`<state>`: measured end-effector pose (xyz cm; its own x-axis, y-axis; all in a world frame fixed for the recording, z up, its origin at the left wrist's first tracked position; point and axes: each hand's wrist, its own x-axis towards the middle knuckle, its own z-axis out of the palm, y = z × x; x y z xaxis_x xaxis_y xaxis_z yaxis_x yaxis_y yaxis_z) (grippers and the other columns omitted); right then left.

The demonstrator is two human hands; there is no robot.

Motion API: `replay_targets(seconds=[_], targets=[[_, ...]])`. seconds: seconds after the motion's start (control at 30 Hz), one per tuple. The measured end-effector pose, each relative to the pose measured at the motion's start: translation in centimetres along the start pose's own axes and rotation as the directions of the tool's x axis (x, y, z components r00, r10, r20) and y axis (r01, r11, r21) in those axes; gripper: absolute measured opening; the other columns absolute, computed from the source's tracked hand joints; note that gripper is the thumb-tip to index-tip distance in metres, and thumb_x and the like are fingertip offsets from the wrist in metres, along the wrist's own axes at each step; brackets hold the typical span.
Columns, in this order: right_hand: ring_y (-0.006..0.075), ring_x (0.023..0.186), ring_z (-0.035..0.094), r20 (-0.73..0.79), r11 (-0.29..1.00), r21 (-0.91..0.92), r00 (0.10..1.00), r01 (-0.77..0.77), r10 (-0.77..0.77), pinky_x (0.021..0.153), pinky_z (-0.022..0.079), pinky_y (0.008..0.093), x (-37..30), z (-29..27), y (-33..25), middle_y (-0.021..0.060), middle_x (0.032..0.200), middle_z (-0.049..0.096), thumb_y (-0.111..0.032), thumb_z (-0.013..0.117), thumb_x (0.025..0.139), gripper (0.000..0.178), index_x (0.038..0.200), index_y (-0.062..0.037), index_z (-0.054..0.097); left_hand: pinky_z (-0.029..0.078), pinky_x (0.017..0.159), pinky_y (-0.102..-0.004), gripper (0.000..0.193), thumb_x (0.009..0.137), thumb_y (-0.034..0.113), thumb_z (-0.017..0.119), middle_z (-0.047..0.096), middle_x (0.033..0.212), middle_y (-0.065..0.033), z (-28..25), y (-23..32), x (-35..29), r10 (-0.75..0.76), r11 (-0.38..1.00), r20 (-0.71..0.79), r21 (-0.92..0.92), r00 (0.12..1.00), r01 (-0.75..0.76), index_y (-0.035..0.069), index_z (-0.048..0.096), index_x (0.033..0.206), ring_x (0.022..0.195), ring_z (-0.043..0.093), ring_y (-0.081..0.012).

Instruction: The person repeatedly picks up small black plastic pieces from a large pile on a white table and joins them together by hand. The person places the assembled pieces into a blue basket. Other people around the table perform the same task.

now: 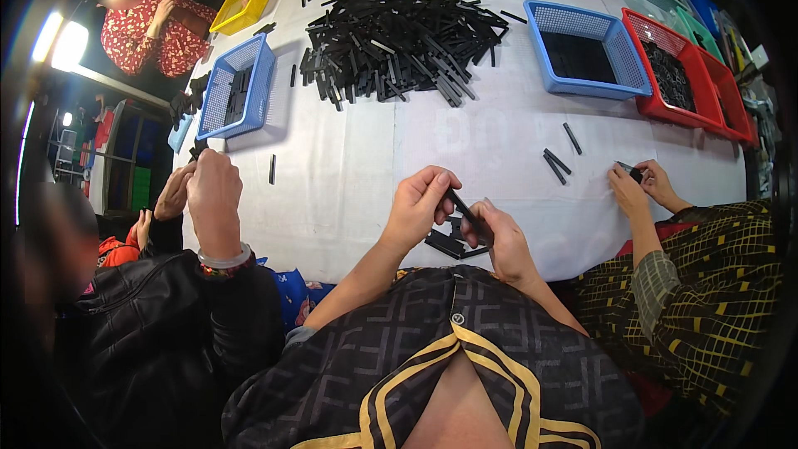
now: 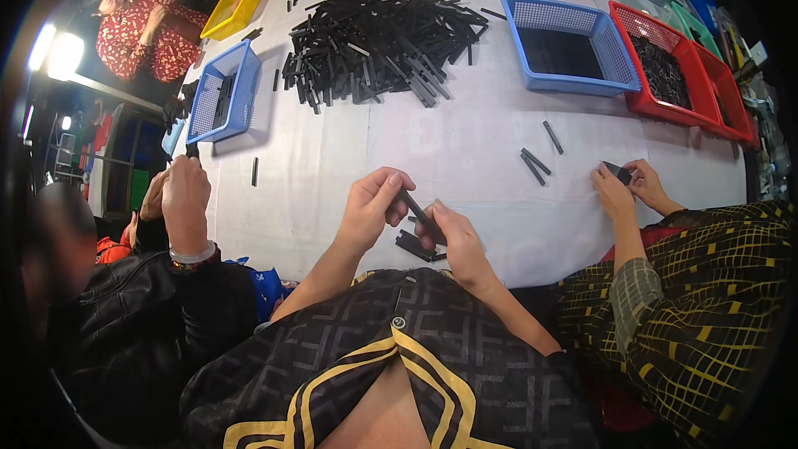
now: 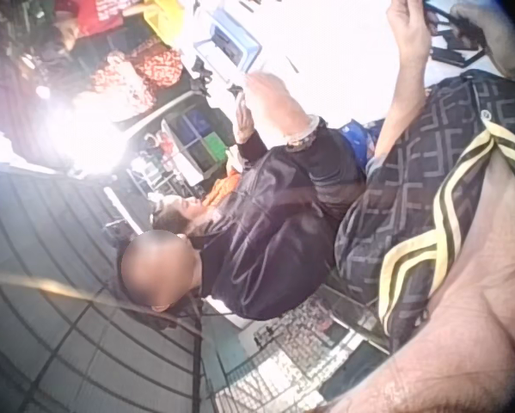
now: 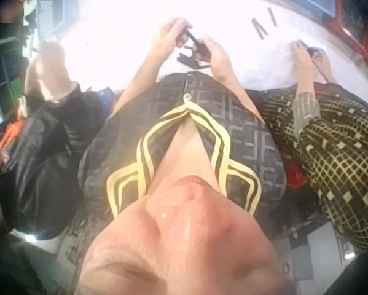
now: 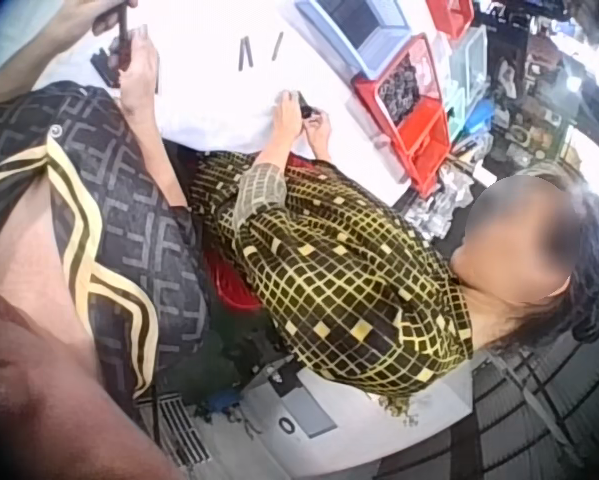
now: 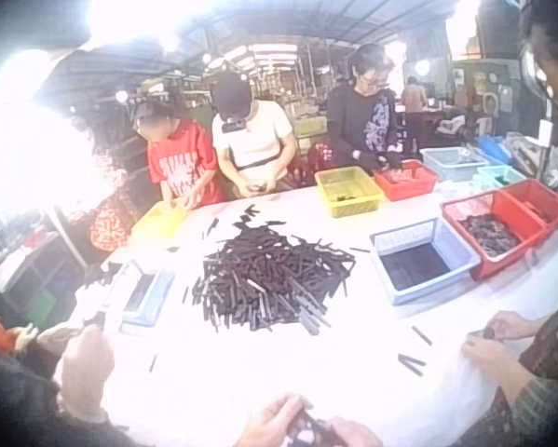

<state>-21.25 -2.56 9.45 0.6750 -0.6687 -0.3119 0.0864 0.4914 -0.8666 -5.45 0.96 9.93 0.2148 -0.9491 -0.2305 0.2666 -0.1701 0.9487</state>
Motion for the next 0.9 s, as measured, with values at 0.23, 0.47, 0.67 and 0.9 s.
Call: replay_targets(seconds=[0.23,0.47,0.67,0.9], targets=[[0.0120,0.059,0.045,0.129,0.902,0.345,0.965,-0.260,0.229,0.058,0.035,0.0245,1.3,0.3,-0.1,0.0031,0.069,0.052,-0.041,0.026,0.096,0.050,0.078,-0.0028,0.054,0.033,0.043,-0.0170,0.023,0.094,0.021,0.044,0.050,0.056,0.0020,0.0,-0.2,0.6,0.044,0.998,0.045,0.053,0.998,-0.046,0.003,0.057,0.086,0.047,0.042,-0.0029],[0.0123,0.057,0.046,0.164,0.862,0.389,0.945,-0.326,0.283,0.057,0.037,0.0254,1.9,0.2,0.1,0.0044,0.070,0.053,-0.043,0.026,0.095,0.053,0.079,-0.0019,0.054,0.031,0.042,-0.0179,0.022,0.093,0.020,0.044,0.048,0.055,0.0027,-0.2,-0.6,0.8,0.027,0.997,0.035,0.067,0.999,-0.029,0.003,0.056,0.085,0.046,0.041,-0.0027],[0.0113,0.055,0.045,0.129,0.876,0.347,0.942,-0.336,0.310,0.054,0.036,0.0235,2.2,0.0,0.3,0.0029,0.065,0.051,-0.041,0.033,0.094,0.047,0.075,-0.0033,0.053,0.031,0.043,-0.0183,0.022,0.093,0.019,0.045,0.047,0.054,0.0034,0.0,-0.9,1.2,-0.033,0.998,0.033,0.049,0.999,0.031,0.003,0.056,0.082,0.046,0.040,-0.0030],[0.0086,0.053,0.042,-0.003,0.972,-0.091,0.977,-0.215,0.215,0.049,0.032,0.0231,2.4,-3.0,2.8,0.0001,0.060,0.047,-0.032,0.044,0.092,0.035,0.070,-0.0053,0.051,0.031,0.041,-0.0197,0.022,0.093,0.018,0.044,0.046,0.053,0.0024,0.0,-4.3,2.9,-0.120,0.991,0.115,0.078,0.986,0.112,0.002,0.056,0.083,0.043,0.039,-0.0042]])
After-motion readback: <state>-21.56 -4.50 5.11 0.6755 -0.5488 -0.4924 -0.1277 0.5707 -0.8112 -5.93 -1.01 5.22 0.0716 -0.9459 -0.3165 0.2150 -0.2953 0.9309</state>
